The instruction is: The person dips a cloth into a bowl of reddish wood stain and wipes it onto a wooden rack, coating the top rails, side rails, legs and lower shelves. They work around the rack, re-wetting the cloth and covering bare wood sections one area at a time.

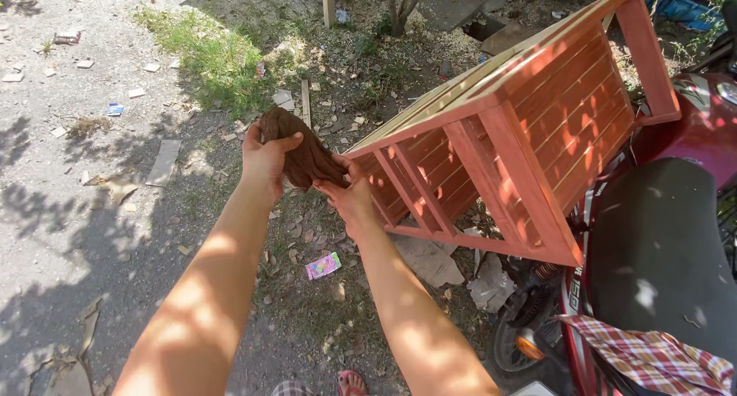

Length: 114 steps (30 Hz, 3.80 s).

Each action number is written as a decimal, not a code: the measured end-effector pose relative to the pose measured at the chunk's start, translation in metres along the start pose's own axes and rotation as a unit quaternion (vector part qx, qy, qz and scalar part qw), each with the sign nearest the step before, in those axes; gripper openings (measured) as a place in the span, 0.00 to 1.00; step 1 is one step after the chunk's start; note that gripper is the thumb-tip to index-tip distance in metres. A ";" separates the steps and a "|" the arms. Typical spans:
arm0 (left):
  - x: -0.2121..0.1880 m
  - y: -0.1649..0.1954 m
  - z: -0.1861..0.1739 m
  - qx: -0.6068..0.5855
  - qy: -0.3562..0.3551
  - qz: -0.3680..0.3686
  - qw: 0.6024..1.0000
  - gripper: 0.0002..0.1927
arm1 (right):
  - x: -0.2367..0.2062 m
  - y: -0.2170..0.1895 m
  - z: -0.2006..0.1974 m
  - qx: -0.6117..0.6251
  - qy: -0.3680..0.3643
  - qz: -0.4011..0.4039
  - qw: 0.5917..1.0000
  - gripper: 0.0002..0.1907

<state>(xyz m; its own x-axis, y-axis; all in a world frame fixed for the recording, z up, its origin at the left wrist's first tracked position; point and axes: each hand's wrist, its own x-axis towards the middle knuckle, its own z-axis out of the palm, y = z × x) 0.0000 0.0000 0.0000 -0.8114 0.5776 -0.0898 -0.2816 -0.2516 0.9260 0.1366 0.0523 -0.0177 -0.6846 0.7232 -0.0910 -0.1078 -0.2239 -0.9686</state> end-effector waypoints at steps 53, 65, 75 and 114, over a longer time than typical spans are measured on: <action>0.703 -0.158 0.398 0.125 -0.513 0.157 0.834 0.16 | 0.652 -0.035 -0.189 0.126 0.396 -0.132 0.900 0.22; 0.661 -0.225 0.481 0.095 -0.591 -0.415 0.686 0.15 | 0.608 -0.047 -0.205 0.168 0.616 -0.227 0.735 0.14; 0.580 -0.240 0.496 0.124 -0.828 -0.147 0.528 0.41 | 0.565 -0.022 -0.223 0.326 0.608 -0.133 0.712 0.26; 0.413 -0.231 0.578 0.024 -0.969 0.239 0.052 0.28 | 0.447 -0.077 -0.095 0.010 0.962 -0.206 0.178 0.23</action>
<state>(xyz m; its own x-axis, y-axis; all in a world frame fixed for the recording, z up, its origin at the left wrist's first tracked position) 0.0261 0.7448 -0.0387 0.8701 -0.4805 0.1101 -0.4268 -0.6226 0.6559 -0.0919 0.4550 -0.0055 0.8968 -0.4385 0.0579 0.1218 0.1188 -0.9854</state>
